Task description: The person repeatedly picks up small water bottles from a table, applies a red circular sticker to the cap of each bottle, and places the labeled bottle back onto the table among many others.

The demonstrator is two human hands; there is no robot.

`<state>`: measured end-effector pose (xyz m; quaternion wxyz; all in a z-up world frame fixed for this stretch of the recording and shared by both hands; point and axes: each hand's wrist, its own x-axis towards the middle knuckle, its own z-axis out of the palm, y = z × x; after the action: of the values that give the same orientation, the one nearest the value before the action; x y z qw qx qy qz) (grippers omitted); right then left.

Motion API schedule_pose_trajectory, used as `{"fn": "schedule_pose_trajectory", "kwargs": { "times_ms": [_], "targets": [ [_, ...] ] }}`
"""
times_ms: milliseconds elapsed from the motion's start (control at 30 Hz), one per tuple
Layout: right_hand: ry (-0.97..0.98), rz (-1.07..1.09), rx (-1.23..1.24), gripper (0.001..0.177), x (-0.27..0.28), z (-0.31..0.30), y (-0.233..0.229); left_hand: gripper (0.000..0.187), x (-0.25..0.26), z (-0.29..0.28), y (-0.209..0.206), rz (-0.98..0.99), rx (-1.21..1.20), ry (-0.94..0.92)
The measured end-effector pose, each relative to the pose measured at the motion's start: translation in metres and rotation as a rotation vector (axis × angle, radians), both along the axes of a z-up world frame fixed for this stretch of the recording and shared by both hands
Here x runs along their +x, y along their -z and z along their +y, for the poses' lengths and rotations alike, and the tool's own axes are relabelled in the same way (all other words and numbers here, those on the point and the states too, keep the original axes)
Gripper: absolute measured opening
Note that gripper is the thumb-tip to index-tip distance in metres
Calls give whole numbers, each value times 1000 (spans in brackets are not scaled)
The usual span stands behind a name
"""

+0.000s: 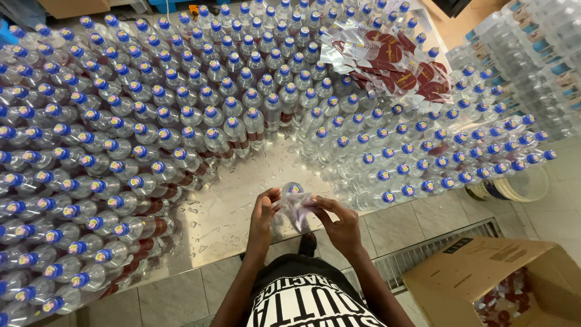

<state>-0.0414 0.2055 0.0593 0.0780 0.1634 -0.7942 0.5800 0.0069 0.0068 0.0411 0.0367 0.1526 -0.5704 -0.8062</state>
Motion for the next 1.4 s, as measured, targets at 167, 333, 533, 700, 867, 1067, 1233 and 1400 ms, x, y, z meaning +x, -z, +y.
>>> {"fn": "schedule_pose_trajectory", "kwargs": {
  "times_ms": [167,333,533,700,867,1067,1233,1400],
  "targets": [
    [-64,76,-13,30,-5,-7,-13,49,-4,6,4,-151,324,-16],
    [-144,178,-4,31,-14,-5,-14,36,-18,13,5,-152,369,-103],
    [-123,58,-103,35,-17,3,17,33,-28,10,-1,-155,319,-104],
    [-129,47,-8,40,-24,6,28,28,-28,10,10,-158,224,-87],
    [-75,-46,63,40,-27,10,32,28,-27,11,5,-151,201,-102],
    [-92,25,79,39,-28,-2,0,26,-34,21,27,-120,265,-190],
    [-126,167,176,41,-28,-6,-2,25,-38,32,32,-105,289,-243],
    [-131,286,167,37,-28,1,25,24,-43,31,22,-123,242,-217]
  ]
}}
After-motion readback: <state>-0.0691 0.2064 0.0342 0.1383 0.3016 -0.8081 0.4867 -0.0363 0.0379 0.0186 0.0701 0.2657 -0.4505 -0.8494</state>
